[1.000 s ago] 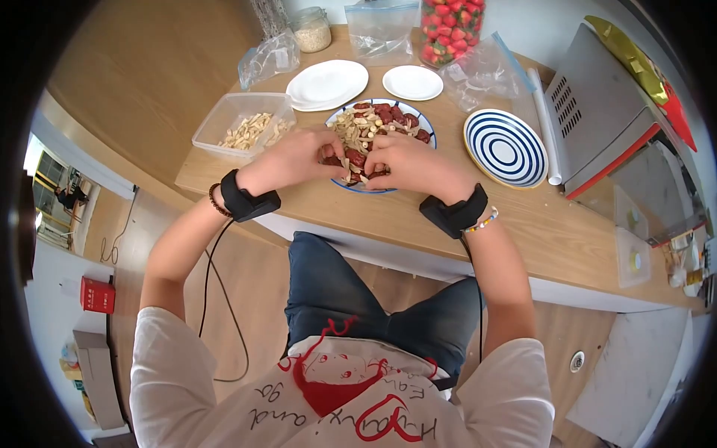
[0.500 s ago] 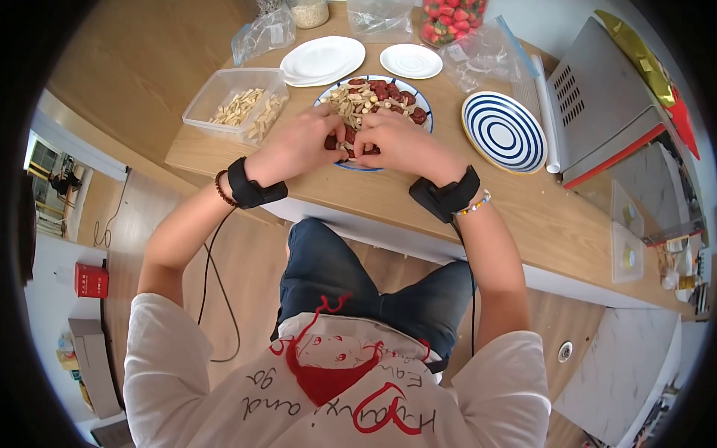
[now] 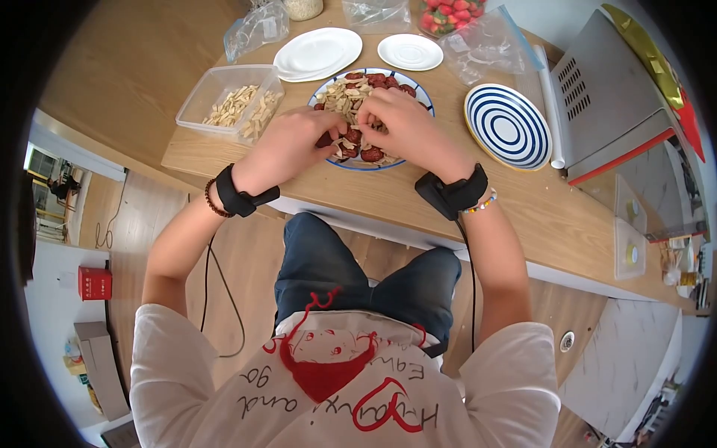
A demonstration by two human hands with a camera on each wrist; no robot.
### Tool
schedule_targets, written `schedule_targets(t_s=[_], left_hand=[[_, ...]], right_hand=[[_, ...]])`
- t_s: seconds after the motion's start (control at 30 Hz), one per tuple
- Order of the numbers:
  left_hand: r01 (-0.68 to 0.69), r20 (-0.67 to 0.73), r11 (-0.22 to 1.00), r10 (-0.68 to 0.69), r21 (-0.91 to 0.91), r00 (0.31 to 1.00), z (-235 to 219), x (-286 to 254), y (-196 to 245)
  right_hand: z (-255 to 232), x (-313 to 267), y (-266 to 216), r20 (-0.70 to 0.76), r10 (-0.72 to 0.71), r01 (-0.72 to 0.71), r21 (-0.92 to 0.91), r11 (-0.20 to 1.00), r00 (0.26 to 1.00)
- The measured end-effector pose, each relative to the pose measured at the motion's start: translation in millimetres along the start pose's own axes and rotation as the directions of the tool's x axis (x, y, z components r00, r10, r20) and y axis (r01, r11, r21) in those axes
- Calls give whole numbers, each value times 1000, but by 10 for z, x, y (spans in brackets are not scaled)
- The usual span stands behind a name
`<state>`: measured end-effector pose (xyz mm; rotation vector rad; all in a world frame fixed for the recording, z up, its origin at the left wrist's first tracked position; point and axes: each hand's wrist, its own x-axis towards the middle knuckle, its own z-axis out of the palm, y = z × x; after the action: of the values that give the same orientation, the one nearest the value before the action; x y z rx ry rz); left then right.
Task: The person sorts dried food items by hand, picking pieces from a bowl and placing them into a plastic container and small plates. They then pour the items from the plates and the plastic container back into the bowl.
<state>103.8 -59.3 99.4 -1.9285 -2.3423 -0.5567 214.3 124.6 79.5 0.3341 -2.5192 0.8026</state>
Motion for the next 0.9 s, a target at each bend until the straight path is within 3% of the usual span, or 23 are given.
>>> schedule_targets(t_s=[0.1, 0.2, 0.3, 0.4, 0.5, 0.6, 0.7, 0.8, 0.9], left_hand=[[-45, -33, 999, 45, 2, 998, 19, 4, -4], [1, -22, 999, -2, -34, 1000, 8, 23, 23], [24, -76, 976, -42, -218, 996, -9, 54, -48], [161, -10, 911, -178, -378, 984, -81, 87, -49], [108, -106, 853, -187, -511, 977, -20, 108, -109], [134, -90, 817, -221, -561, 971, -5, 141, -127], [197, -74, 729, -321, -655, 944, -77, 166, -13], [145, -89, 581, -355, -801, 931, -49, 206, -115], [258, 144, 283, -369, -924, 918, -117, 260, -198]], right_hand=[[9, 18, -2, -24, -4, 5, 14, 1000, 1000], [-40, 19, -43, -25, 13, -13, 30, 999, 1000], [-17, 21, 38, -38, 19, -17, 51, 999, 999], [-19, 22, 45, -25, 60, -58, 89, 994, 998], [-31, 29, 8, -33, 92, -89, 84, 993, 995], [-18, 39, 6, -62, 152, -144, 120, 982, 986], [-48, 53, -4, -120, 223, -205, 151, 967, 967], [-82, 63, 23, -156, 272, -243, 181, 953, 950], [-116, 104, -32, -172, 311, -272, 217, 938, 935]])
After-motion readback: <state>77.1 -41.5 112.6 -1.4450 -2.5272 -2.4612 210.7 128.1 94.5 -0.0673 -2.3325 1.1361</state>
